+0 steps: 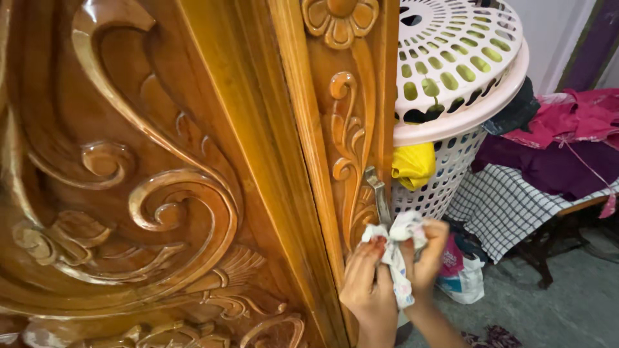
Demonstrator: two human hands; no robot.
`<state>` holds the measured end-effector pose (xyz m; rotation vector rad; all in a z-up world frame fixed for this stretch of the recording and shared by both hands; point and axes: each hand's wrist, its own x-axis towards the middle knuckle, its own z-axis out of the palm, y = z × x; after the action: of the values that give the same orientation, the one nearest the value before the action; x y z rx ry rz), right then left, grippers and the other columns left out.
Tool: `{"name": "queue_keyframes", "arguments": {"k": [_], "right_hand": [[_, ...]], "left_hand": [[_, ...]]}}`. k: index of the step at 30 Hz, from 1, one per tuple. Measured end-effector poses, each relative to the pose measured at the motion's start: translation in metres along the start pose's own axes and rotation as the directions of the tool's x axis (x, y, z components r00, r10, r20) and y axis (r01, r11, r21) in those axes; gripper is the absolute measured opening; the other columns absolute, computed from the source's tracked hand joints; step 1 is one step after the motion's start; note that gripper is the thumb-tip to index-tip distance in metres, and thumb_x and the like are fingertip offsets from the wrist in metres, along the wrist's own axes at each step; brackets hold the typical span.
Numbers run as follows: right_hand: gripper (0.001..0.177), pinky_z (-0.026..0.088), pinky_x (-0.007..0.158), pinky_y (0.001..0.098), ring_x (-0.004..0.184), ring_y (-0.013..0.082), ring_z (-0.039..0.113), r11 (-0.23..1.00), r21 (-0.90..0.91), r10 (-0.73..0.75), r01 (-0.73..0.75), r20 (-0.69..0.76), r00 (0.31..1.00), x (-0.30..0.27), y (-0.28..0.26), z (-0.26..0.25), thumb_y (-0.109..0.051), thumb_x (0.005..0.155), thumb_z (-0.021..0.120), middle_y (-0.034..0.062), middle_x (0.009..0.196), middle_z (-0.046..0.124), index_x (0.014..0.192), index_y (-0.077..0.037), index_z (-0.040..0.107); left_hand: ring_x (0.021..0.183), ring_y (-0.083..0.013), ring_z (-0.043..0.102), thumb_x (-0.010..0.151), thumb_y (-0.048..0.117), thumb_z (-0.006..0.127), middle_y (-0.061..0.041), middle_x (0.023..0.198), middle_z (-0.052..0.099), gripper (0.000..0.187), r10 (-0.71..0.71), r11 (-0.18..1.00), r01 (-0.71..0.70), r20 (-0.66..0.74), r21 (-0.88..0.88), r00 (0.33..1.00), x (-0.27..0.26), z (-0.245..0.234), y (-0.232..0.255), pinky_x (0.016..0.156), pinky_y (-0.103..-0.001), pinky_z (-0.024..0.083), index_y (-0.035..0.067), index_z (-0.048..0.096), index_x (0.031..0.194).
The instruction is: The person wipes the surface of a carved wooden wardrobe door with a white cloth. They move the cloth over the raised floral and scroll patterns, cleaning the grooves and flat areas of the wood.
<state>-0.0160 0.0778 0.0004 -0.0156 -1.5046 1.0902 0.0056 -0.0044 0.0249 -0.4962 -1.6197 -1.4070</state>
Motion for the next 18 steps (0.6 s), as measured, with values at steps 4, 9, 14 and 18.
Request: {"name": "queue_keyframes", "arguments": {"k": [4, 9, 14, 18], "right_hand": [[0.031, 0.042, 0.104, 0.0375, 0.115, 0.0343, 0.052, 0.898, -0.156, -0.430, 0.412, -0.104, 0.897, 0.088, -0.036, 0.022, -0.007, 0.099, 0.062, 0.0166, 0.120, 0.050, 0.126, 0.002, 0.050], [0.034, 0.047, 0.116, 0.0439, 0.133, 0.0374, 0.060, 0.823, -0.120, -0.550, 0.555, 0.075, 0.832, 0.147, -0.084, 0.057, 0.004, 0.098, 0.067, 0.0219, 0.137, 0.062, 0.132, 0.006, 0.064], [0.037, 0.047, 0.105, 0.0441, 0.115, 0.0402, 0.060, 0.842, -0.197, -0.492, 0.502, 0.103, 0.865, 0.121, -0.073, 0.054, 0.005, 0.090, 0.068, 0.0226, 0.123, 0.060, 0.127, 0.004, 0.069], [0.030, 0.047, 0.099, 0.0433, 0.106, 0.0378, 0.059, 0.877, -0.203, -0.424, 0.436, 0.102, 0.900, 0.101, -0.052, 0.051, 0.002, 0.091, 0.069, 0.0196, 0.111, 0.058, 0.121, 0.005, 0.069]], "left_hand": [[0.116, -0.0331, 0.073, 0.081, -0.015, 0.058, -0.017, 0.117, 0.075, 0.039, 0.219, 0.973, -0.209, -0.099, 0.101, 0.971, 0.058, -0.008, 0.028, 0.108, -0.043, 0.056, -0.002, 0.073, 0.114], [0.125, -0.0348, 0.069, 0.080, -0.016, 0.055, -0.021, 0.131, 0.069, 0.050, 0.201, 0.975, -0.203, 0.032, 0.093, 0.979, 0.085, -0.016, 0.031, 0.108, -0.043, 0.054, -0.004, 0.068, 0.127], [0.121, -0.0337, 0.070, 0.076, -0.014, 0.058, -0.019, 0.127, 0.072, 0.050, -0.013, 0.988, 0.000, 0.084, 0.151, 0.996, 0.034, -0.021, 0.009, 0.102, -0.040, 0.054, -0.002, 0.070, 0.124], [0.119, -0.0339, 0.070, 0.075, -0.012, 0.059, -0.020, 0.125, 0.072, 0.049, -0.101, 0.989, 0.088, 0.108, 0.123, 0.989, 0.003, -0.018, -0.002, 0.099, -0.039, 0.056, -0.004, 0.069, 0.123]]}}
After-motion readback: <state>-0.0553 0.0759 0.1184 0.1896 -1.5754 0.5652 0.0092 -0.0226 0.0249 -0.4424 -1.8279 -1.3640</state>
